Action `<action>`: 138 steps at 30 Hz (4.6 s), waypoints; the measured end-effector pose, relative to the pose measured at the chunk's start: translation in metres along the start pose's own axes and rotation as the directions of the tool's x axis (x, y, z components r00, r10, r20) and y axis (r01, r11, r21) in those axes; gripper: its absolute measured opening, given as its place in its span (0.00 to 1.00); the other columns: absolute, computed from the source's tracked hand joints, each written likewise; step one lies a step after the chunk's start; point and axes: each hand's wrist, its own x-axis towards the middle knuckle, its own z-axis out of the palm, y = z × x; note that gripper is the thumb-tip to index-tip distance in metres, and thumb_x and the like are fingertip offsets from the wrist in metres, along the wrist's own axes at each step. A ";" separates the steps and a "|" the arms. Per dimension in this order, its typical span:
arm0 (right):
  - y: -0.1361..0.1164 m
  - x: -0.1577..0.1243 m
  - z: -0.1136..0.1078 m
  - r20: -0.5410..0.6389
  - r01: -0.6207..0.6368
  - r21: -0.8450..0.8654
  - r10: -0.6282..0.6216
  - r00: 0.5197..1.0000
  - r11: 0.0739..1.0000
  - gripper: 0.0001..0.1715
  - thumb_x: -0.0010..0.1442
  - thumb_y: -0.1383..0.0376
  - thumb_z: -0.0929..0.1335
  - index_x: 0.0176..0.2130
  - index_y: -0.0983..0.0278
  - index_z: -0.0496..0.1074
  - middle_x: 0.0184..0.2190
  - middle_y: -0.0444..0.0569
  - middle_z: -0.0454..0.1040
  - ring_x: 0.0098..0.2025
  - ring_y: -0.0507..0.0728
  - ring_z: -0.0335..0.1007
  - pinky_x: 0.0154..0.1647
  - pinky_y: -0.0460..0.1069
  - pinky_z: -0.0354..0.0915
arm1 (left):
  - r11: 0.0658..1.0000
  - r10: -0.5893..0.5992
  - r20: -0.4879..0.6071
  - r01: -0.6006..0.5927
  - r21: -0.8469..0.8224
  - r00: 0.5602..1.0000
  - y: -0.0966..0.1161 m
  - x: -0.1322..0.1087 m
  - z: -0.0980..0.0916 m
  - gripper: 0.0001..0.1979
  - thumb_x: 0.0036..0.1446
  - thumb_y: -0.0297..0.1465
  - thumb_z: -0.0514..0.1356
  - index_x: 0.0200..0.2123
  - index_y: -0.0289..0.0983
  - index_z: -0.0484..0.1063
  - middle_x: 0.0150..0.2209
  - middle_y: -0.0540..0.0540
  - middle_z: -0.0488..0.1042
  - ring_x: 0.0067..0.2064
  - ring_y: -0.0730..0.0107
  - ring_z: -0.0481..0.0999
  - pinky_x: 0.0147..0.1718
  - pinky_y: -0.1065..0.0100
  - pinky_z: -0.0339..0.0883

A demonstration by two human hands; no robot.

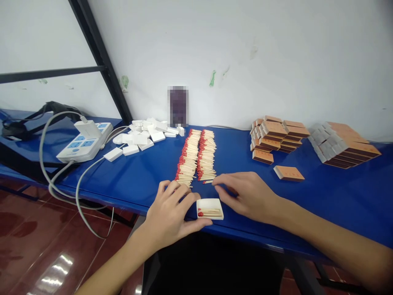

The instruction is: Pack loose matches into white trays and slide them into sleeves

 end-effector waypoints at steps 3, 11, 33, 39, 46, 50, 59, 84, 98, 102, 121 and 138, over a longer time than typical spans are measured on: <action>0.014 0.002 0.005 0.054 -0.115 -0.038 0.117 0.992 0.993 0.08 0.64 0.66 0.64 0.37 0.63 0.73 0.23 0.42 0.72 0.21 0.50 0.62 0.25 0.46 0.54 | 1.000 0.025 0.006 -0.025 0.009 1.000 -0.001 0.000 0.001 0.20 0.61 0.49 0.59 0.41 0.37 0.73 0.37 0.43 0.76 0.40 0.59 0.70 0.42 0.58 0.57; 0.015 0.004 0.008 0.148 -0.183 -0.023 0.185 0.972 0.983 0.07 0.63 0.65 0.65 0.33 0.62 0.71 0.19 0.39 0.66 0.20 0.50 0.60 0.26 0.46 0.52 | 0.999 0.047 0.004 -0.047 0.022 0.999 -0.001 -0.001 0.001 0.19 0.60 0.47 0.61 0.43 0.37 0.73 0.37 0.45 0.75 0.39 0.60 0.70 0.41 0.58 0.58; 0.013 0.008 0.019 0.079 -0.109 -0.021 0.110 0.991 0.994 0.09 0.64 0.66 0.65 0.41 0.64 0.75 0.21 0.41 0.72 0.23 0.51 0.65 0.37 0.49 0.55 | 0.999 0.038 0.015 -0.038 0.007 0.999 -0.001 -0.001 0.001 0.19 0.61 0.47 0.60 0.43 0.37 0.72 0.37 0.45 0.75 0.40 0.60 0.70 0.42 0.58 0.58; 0.010 0.007 0.018 0.087 -0.152 -0.014 0.153 0.984 0.988 0.09 0.64 0.66 0.65 0.39 0.63 0.76 0.21 0.40 0.72 0.22 0.51 0.65 0.38 0.49 0.56 | 0.999 0.036 0.015 -0.037 0.010 0.999 -0.001 -0.001 0.001 0.19 0.61 0.47 0.60 0.43 0.37 0.72 0.37 0.44 0.75 0.40 0.59 0.71 0.42 0.58 0.57; 0.011 0.009 0.017 0.113 -0.195 0.010 0.193 0.975 0.981 0.07 0.62 0.67 0.66 0.36 0.63 0.75 0.18 0.38 0.67 0.20 0.49 0.59 0.36 0.49 0.57 | 0.999 0.038 0.015 -0.038 0.002 0.999 -0.001 -0.001 0.001 0.18 0.61 0.46 0.61 0.43 0.37 0.72 0.37 0.45 0.75 0.40 0.60 0.70 0.42 0.58 0.57; 0.006 0.007 0.013 0.133 -0.187 0.045 0.180 0.975 0.981 0.06 0.60 0.68 0.66 0.33 0.63 0.74 0.18 0.37 0.66 0.20 0.49 0.59 0.35 0.48 0.56 | 0.999 0.036 0.011 -0.036 0.002 0.999 -0.001 -0.001 0.001 0.18 0.61 0.47 0.60 0.43 0.37 0.72 0.38 0.44 0.75 0.40 0.59 0.70 0.43 0.58 0.56; 0.016 0.006 0.014 0.094 -0.225 0.063 0.218 0.971 0.972 0.10 0.63 0.64 0.65 0.38 0.63 0.75 0.17 0.38 0.64 0.19 0.49 0.55 0.32 0.47 0.55 | 0.999 0.044 0.023 -0.044 -0.005 0.999 -0.003 -0.002 0.003 0.20 0.61 0.48 0.60 0.43 0.37 0.72 0.37 0.44 0.75 0.41 0.59 0.70 0.43 0.57 0.56; 0.014 0.005 0.014 0.152 -0.234 0.130 0.214 0.965 0.963 0.11 0.63 0.63 0.64 0.36 0.62 0.76 0.18 0.39 0.66 0.21 0.49 0.58 0.30 0.46 0.55 | 0.988 0.132 0.067 -0.125 -0.094 0.989 -0.002 -0.002 -0.002 0.21 0.59 0.50 0.62 0.42 0.37 0.72 0.48 0.45 0.79 0.51 0.55 0.72 0.49 0.55 0.57; 0.027 0.009 0.018 0.111 -0.168 0.111 0.156 0.982 0.980 0.12 0.65 0.66 0.63 0.40 0.63 0.76 0.24 0.43 0.70 0.24 0.50 0.60 0.29 0.45 0.57 | 0.990 0.121 0.079 -0.114 -0.089 0.990 -0.002 -0.002 -0.001 0.22 0.59 0.51 0.61 0.42 0.38 0.73 0.47 0.43 0.79 0.50 0.55 0.72 0.49 0.55 0.58; 0.024 0.008 0.016 0.134 -0.198 0.121 0.182 0.974 0.973 0.10 0.63 0.65 0.65 0.36 0.63 0.75 0.19 0.40 0.65 0.21 0.50 0.57 0.28 0.45 0.55 | 0.989 0.120 0.088 -0.112 -0.094 0.989 -0.001 -0.002 -0.001 0.22 0.59 0.51 0.60 0.42 0.37 0.73 0.47 0.43 0.79 0.50 0.55 0.72 0.49 0.54 0.58; 0.022 0.007 0.015 0.141 -0.177 0.135 0.158 0.977 0.975 0.16 0.64 0.66 0.63 0.45 0.64 0.78 0.23 0.43 0.73 0.23 0.50 0.63 0.28 0.45 0.57 | 0.988 0.122 0.086 -0.113 -0.101 0.989 0.000 -0.001 -0.002 0.21 0.58 0.50 0.62 0.42 0.38 0.72 0.48 0.46 0.79 0.49 0.55 0.72 0.49 0.55 0.56; 0.022 0.006 0.014 0.138 -0.197 0.180 0.174 0.975 0.964 0.16 0.64 0.65 0.63 0.43 0.63 0.79 0.22 0.43 0.72 0.23 0.50 0.63 0.28 0.46 0.57 | 0.989 0.119 0.084 -0.111 -0.100 0.989 -0.001 0.000 -0.002 0.21 0.59 0.50 0.61 0.42 0.38 0.73 0.47 0.45 0.79 0.49 0.55 0.72 0.49 0.55 0.57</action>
